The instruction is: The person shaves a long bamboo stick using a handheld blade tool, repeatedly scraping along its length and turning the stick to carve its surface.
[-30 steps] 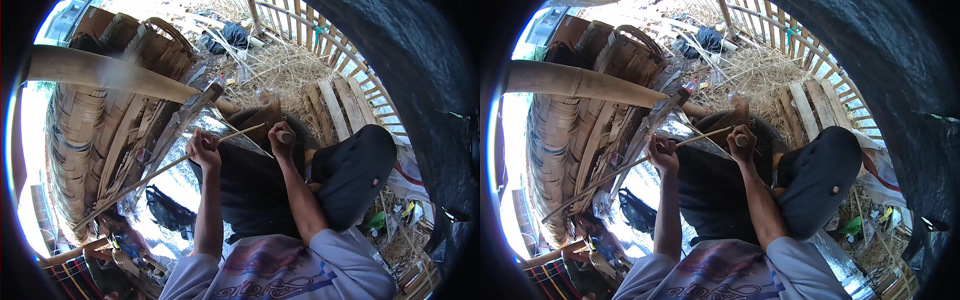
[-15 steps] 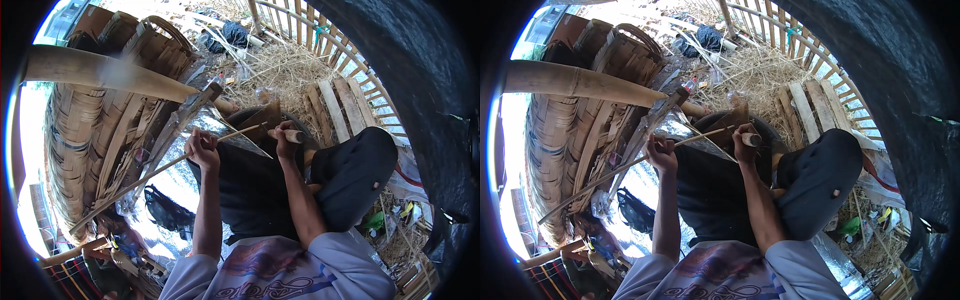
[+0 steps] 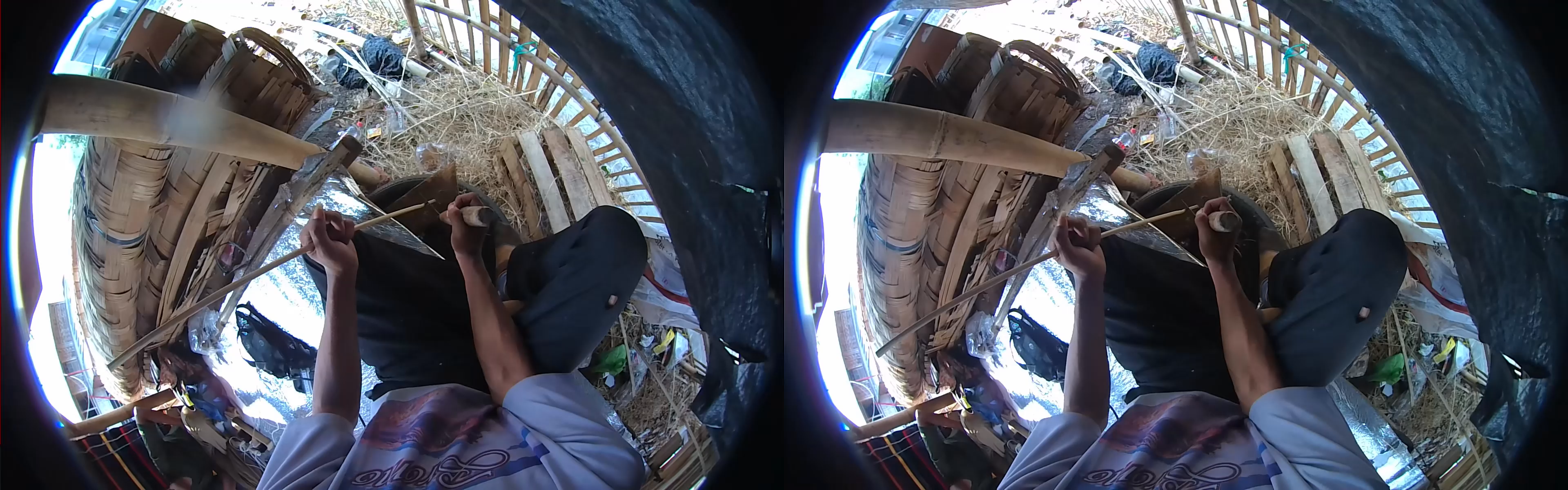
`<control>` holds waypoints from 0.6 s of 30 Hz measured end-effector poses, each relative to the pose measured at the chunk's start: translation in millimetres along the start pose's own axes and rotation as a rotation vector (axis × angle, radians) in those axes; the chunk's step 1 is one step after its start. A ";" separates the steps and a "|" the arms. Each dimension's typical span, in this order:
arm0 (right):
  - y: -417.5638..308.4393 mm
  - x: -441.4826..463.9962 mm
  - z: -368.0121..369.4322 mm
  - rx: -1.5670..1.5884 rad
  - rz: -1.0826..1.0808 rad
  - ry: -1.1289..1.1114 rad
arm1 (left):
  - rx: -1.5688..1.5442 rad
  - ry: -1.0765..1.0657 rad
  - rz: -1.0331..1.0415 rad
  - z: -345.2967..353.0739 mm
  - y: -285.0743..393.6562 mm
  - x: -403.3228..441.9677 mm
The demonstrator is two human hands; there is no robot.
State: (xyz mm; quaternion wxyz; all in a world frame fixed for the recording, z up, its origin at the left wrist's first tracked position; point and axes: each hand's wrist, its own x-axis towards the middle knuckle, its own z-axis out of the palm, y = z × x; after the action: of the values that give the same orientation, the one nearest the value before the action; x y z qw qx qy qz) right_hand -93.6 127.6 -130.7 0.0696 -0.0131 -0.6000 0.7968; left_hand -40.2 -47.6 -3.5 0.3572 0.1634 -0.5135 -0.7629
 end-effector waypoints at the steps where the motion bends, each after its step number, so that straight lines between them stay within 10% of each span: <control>1: -0.6 -1.2 0.2 -0.044 -0.022 -0.005 | 0.013 0.000 0.014 0.2 -0.8 -0.4; 18: 11.4 -4.5 -6.8 -0.089 -0.006 -0.060 | 0.032 0.016 0.001 6.9 -0.5 -5.3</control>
State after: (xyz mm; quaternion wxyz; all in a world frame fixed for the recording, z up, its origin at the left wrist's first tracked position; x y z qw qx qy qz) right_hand -89.5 130.4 -143.9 0.0533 0.0093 -0.6368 0.7691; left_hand -40.9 -39.1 -1.7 0.3588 0.1750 -0.5230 -0.7531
